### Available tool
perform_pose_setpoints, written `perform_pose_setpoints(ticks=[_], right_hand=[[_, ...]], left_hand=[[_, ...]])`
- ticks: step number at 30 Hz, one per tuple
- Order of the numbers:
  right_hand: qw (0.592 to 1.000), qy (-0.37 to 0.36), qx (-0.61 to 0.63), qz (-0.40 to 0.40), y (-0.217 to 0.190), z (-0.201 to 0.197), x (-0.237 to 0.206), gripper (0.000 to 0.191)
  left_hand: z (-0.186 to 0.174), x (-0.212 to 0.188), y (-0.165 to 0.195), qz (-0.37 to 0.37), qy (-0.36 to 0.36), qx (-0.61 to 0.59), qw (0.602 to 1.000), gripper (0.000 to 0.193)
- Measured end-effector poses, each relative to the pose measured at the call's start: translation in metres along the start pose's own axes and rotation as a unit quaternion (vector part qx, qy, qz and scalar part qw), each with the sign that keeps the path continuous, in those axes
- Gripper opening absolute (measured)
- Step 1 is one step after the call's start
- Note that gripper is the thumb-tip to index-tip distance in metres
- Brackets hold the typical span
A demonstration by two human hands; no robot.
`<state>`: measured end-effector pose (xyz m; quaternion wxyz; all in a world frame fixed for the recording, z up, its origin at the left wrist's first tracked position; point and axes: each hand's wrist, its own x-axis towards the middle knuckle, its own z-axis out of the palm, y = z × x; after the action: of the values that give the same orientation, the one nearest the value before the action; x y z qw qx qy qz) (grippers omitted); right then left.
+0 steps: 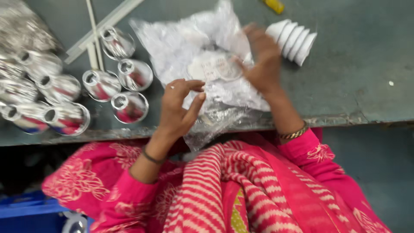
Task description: The person wraps silver conical lamp reflectors in white foam and plastic sheets and places the wrapped pieces into a blue crate, working through the parts one at a time at a workbench.
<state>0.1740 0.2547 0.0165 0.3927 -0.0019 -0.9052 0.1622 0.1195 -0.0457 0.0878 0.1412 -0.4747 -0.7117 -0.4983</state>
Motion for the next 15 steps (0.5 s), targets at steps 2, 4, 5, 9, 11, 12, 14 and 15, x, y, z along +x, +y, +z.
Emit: perform_pose_setpoints(ticks=[2, 4, 5, 9, 11, 12, 14, 15], right_hand=[[0.983, 0.161, -0.068, 0.063, 0.038, -0.021, -0.014, 0.087], [0.95, 0.234, -0.129, 0.16, 0.076, -0.052, -0.02, 0.074], [0.949, 0.245, -0.008, 0.199, 0.09, -0.068, -0.026, 0.055], [0.88, 0.16, 0.24, 0.378, 0.104, -0.092, -0.051, 0.028], [0.915, 0.072, 0.228, 0.325, 0.104, -0.083, -0.055, 0.03], [0.928, 0.029, 0.22, 0.298, 0.105, -0.078, -0.057, 0.032], [0.925, 0.046, 0.228, 0.3, 0.113, -0.066, -0.056, 0.038], [0.924, 0.055, 0.23, 0.299, 0.12, -0.062, -0.055, 0.041]], left_hand=[[-0.01, -0.009, 0.002, -0.019, -0.004, -0.035, 0.999, 0.013], [-0.015, -0.012, -0.001, -0.047, 0.001, -0.084, 0.995, 0.013], [-0.015, -0.012, -0.004, -0.055, 0.005, -0.11, 0.992, 0.014], [-0.016, -0.018, -0.014, -0.097, 0.009, -0.189, 0.977, 0.023], [-0.023, -0.024, -0.02, -0.113, 0.013, -0.177, 0.978, 0.028], [-0.025, -0.026, -0.023, -0.123, 0.021, -0.187, 0.974, 0.029], [-0.029, -0.031, -0.027, -0.141, 0.037, -0.212, 0.966, 0.03], [-0.029, -0.032, -0.027, -0.142, 0.041, -0.218, 0.965, 0.031]])
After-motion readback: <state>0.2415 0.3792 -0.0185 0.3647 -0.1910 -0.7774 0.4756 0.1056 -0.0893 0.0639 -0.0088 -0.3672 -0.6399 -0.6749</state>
